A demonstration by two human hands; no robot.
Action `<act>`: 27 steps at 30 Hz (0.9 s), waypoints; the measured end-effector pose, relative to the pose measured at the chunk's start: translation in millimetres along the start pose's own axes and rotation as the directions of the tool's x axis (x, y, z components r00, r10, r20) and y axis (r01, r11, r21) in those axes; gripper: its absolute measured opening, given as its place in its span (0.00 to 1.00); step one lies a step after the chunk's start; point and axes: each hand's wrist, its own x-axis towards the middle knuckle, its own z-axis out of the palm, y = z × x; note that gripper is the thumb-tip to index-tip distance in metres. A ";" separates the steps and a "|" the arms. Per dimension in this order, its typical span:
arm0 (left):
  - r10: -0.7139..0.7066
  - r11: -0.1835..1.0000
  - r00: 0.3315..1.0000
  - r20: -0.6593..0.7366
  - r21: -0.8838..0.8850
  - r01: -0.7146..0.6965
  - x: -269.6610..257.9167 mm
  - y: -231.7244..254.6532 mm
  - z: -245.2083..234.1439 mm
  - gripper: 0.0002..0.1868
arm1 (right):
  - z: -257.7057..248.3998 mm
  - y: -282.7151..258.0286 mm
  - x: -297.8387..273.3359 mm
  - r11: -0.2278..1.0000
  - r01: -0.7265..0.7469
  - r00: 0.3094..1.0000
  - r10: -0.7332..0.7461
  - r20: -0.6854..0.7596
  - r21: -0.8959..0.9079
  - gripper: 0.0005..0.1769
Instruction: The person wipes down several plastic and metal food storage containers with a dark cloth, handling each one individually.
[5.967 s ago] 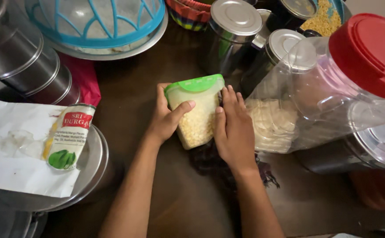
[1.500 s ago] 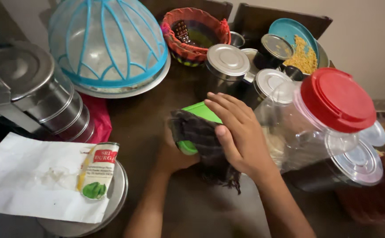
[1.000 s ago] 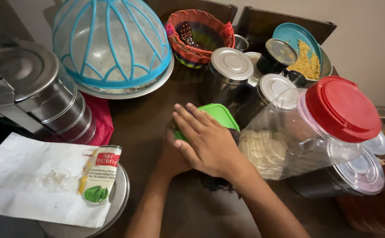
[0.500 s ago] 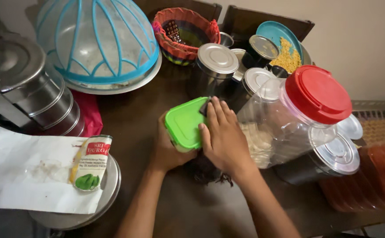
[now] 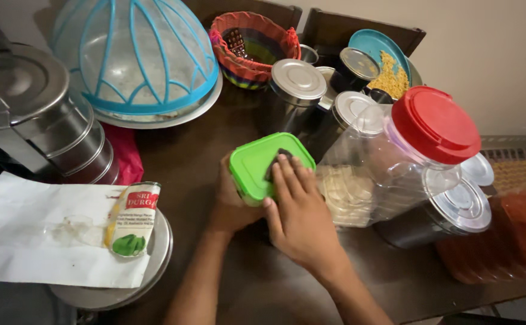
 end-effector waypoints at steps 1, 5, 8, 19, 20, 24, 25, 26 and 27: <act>-0.002 1.000 1.000 -0.001 0.001 0.002 -2.7 -2.8 -0.8 0.54 | 0.3 -4.6 0.2 0.998 0.056 0.998 -0.056 0.018 0.013 0.32; 0.018 0.986 1.000 0.008 0.168 -0.019 -13.7 -17.6 -4.7 0.39 | 7.4 -23.9 10.8 0.986 0.149 0.988 -0.151 0.022 0.068 0.32; 0.109 0.875 0.986 0.128 0.458 -0.156 -12.5 -26.1 -6.0 0.36 | 13.1 -22.4 32.5 0.977 0.206 0.977 -0.209 0.039 0.062 0.32; 0.097 0.978 0.995 0.032 0.184 -0.102 0.4 -0.9 -3.3 0.42 | 31.1 17.0 99.7 0.987 0.161 0.966 -0.158 0.206 0.002 0.20; -0.012 0.989 0.999 0.029 0.147 0.008 0.4 3.2 -3.3 0.43 | 31.1 24.4 100.9 0.987 0.158 0.960 -0.144 0.239 -0.037 0.19; 0.053 0.981 0.999 -0.013 0.186 -0.050 3.2 15.4 -3.2 0.59 | 35.7 46.3 95.8 0.988 0.143 0.977 -0.150 0.154 0.060 0.18; 0.053 0.982 0.999 -0.012 0.184 -0.050 4.1 16.3 -2.2 0.59 | 38.9 49.6 95.1 0.990 0.138 0.983 -0.140 0.122 0.026 0.18; 0.021 0.978 1.000 -0.011 0.208 -0.019 4.0 16.6 -2.3 0.58 | 42.0 52.5 92.9 0.992 0.128 0.988 -0.127 0.090 -0.005 0.18; -0.010 0.973 1.000 -0.011 0.232 0.012 3.0 16.6 -2.9 0.57 | 42.0 58.0 91.6 0.992 0.123 0.988 -0.122 0.090 -0.005 0.18</act>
